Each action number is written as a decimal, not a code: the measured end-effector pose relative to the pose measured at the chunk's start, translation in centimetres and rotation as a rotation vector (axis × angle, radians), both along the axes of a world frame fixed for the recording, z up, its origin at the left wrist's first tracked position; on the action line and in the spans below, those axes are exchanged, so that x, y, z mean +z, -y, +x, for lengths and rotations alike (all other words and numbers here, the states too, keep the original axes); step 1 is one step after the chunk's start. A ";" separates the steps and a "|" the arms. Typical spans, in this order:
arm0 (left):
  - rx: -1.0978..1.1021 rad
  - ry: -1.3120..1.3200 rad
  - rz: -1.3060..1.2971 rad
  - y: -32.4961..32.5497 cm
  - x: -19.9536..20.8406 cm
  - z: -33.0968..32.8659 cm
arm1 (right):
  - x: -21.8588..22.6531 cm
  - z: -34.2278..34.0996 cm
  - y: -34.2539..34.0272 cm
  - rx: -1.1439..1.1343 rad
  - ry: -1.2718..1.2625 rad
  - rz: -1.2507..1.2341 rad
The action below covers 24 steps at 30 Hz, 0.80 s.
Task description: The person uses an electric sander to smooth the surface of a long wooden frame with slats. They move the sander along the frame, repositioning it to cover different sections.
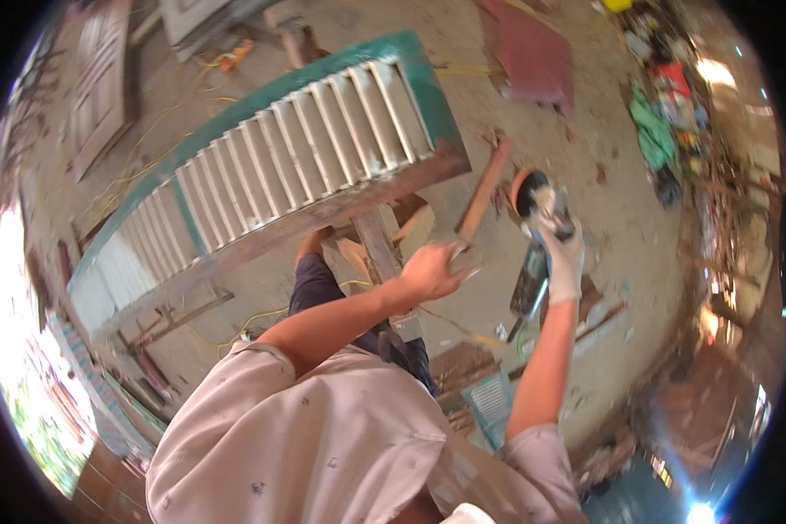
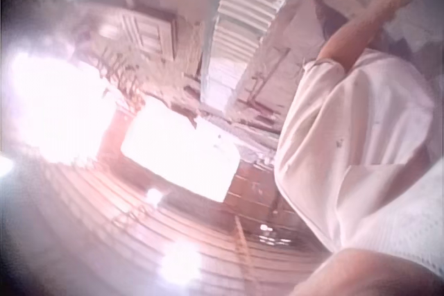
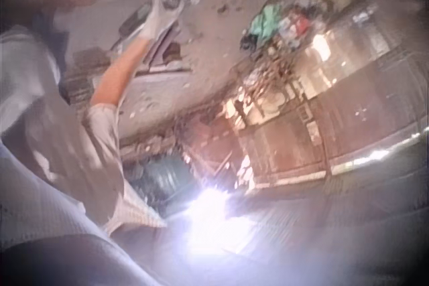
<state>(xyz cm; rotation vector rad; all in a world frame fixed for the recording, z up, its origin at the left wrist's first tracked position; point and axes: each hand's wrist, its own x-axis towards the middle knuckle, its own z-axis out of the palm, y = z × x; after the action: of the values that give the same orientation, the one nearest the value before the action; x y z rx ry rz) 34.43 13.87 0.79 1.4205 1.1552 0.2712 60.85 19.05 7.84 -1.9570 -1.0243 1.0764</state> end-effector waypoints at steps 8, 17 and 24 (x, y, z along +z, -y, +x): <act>-0.331 -0.588 0.280 12.4 -2.4 -6.6 | -5.9 8.9 6.1 -0.213 -0.657 -0.045; -0.285 -0.574 0.368 14.9 -7.6 -5.1 | -1.6 8.8 6.0 -0.166 -0.673 0.060; -0.144 -0.642 0.400 15.9 -8.5 -4.1 | -5.1 9.9 4.7 -0.119 -0.809 0.021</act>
<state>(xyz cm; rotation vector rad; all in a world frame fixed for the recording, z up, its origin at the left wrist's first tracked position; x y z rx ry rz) 30.38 -2.01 -7.76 2.0200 1.5602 -0.0761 70.76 14.34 2.74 -1.3222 -0.4591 1.5768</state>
